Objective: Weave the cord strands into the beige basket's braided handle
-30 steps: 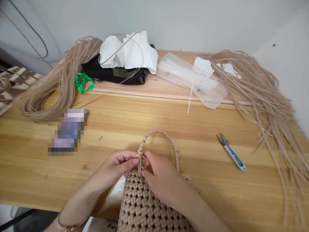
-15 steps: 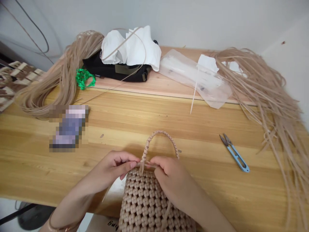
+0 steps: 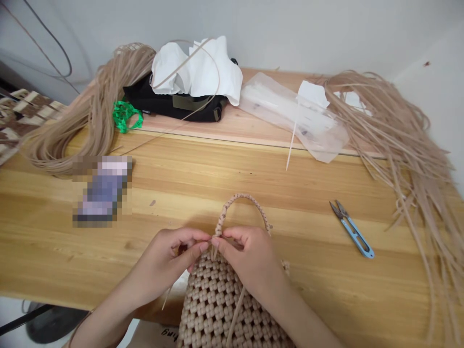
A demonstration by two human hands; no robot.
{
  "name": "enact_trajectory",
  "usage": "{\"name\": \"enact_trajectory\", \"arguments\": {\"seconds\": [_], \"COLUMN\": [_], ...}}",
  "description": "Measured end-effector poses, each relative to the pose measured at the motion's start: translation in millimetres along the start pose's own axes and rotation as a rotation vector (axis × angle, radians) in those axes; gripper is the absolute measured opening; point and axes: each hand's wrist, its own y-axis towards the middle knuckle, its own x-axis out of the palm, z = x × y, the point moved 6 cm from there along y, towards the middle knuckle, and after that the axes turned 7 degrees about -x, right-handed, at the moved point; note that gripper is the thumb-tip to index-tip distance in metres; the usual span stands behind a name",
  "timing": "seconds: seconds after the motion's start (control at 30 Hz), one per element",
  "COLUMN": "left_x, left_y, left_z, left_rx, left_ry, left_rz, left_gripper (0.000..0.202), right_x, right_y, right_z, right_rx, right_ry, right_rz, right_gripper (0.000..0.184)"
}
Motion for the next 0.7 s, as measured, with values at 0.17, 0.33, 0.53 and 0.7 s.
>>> {"name": "enact_trajectory", "arguments": {"seconds": [0.17,0.33,0.53,0.7], "left_x": [-1.8,-6.2,-16.8,-33.2], "left_y": [-6.8,-13.3,-17.1,-17.3], "left_z": [5.7,5.6,9.4,-2.2], "left_rx": [0.062,0.016,0.036,-0.021], "left_ry": [0.201,0.257,0.422,0.573], "left_rz": [-0.004,-0.085,-0.082,-0.118], "left_gripper": [0.018,0.021,0.028,0.034], "right_x": [1.6,2.4,7.0,7.6], "right_y": [-0.2,0.7,2.3,2.0], "right_z": [-2.0,-2.6,-3.7,-1.3], "right_rx": [0.02,0.04,0.029,0.016], "right_ry": [0.118,0.149,0.156,0.163], "right_rz": [-0.016,-0.01,-0.02,-0.001], "right_gripper": [0.025,0.027,0.03,0.033]}}
